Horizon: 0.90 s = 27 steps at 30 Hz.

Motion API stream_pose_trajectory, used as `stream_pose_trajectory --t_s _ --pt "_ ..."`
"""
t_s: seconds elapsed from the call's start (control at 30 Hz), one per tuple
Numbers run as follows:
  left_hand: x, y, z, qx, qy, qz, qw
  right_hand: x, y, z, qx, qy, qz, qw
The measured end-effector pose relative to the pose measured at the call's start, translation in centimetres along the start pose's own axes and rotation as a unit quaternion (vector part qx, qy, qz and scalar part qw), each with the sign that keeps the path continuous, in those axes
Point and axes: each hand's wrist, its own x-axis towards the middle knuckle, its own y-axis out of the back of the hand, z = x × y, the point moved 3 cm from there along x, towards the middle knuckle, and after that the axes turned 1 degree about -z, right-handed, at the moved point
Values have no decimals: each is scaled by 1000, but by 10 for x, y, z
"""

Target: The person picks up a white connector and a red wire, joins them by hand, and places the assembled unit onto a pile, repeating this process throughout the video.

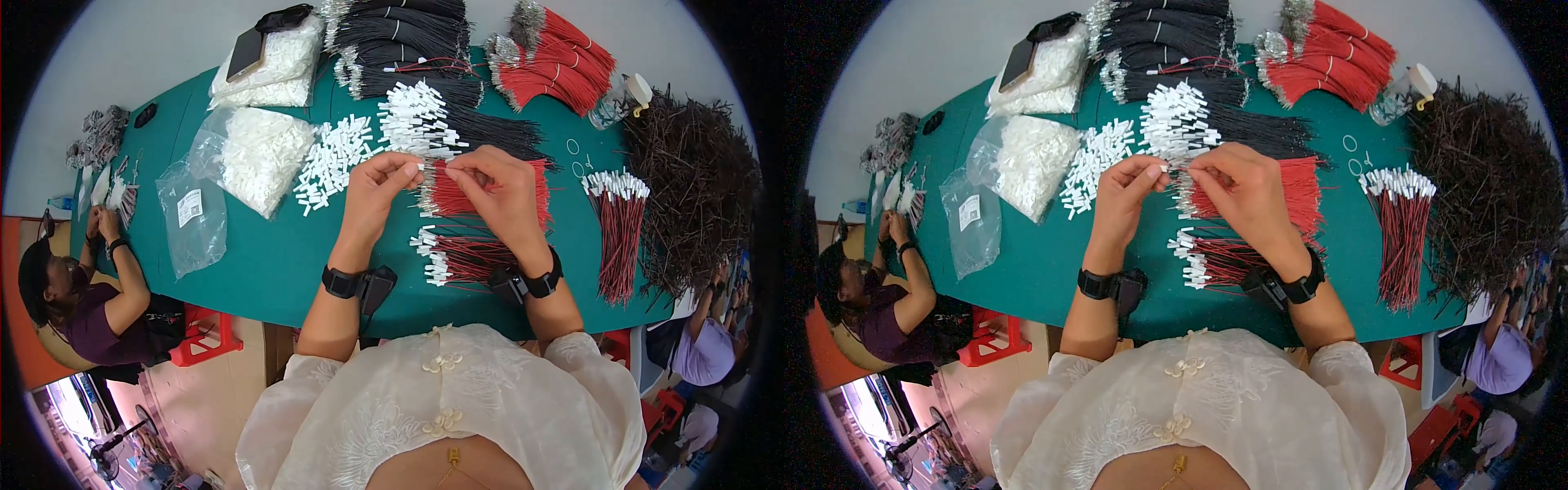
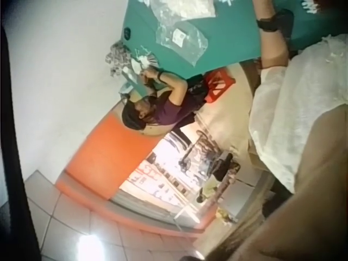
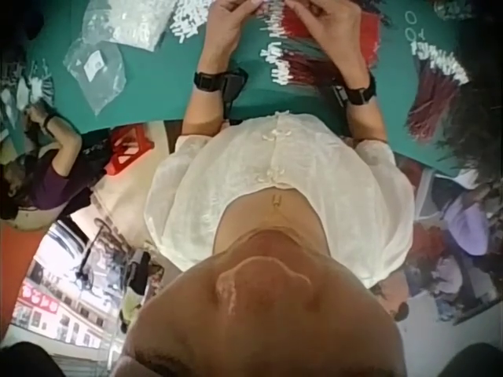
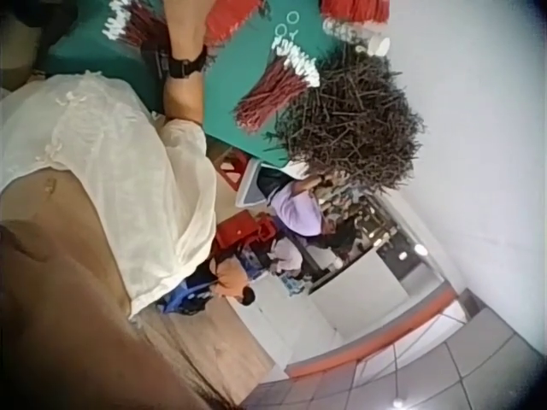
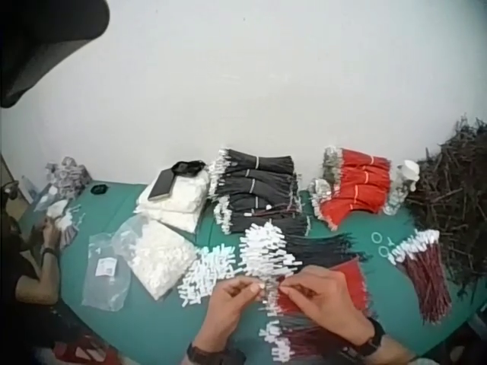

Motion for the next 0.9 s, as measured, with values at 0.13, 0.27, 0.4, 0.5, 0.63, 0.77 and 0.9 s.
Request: stream_pose_trajectory --t_s 0.13,0.27,0.4,0.5,0.63,0.77,0.9 --pt "1 3 0 -1 -1 -1 1000 0 0 1 -4 5 0 1000" --pt "0 2 -1 -6 1 -2 1000 -1 1 2 -9 10 -3 1000" --pt "0 1 0 -6 4 1 1000 -1 0 3 -21 31 3 999" --pt "0 1 0 -7 5 0 1000 -1 -1 2 -35 45 7 998" --pt "0 2 -1 -16 6 -1 1000 -1 -2 0 -57 62 9 996" --pt "0 2 -2 -13 4 -2 1000 -1 -3 -1 -67 81 13 994" --pt "0 0 -2 -11 10 -2 1000 0 -5 -4 -76 95 19 992"
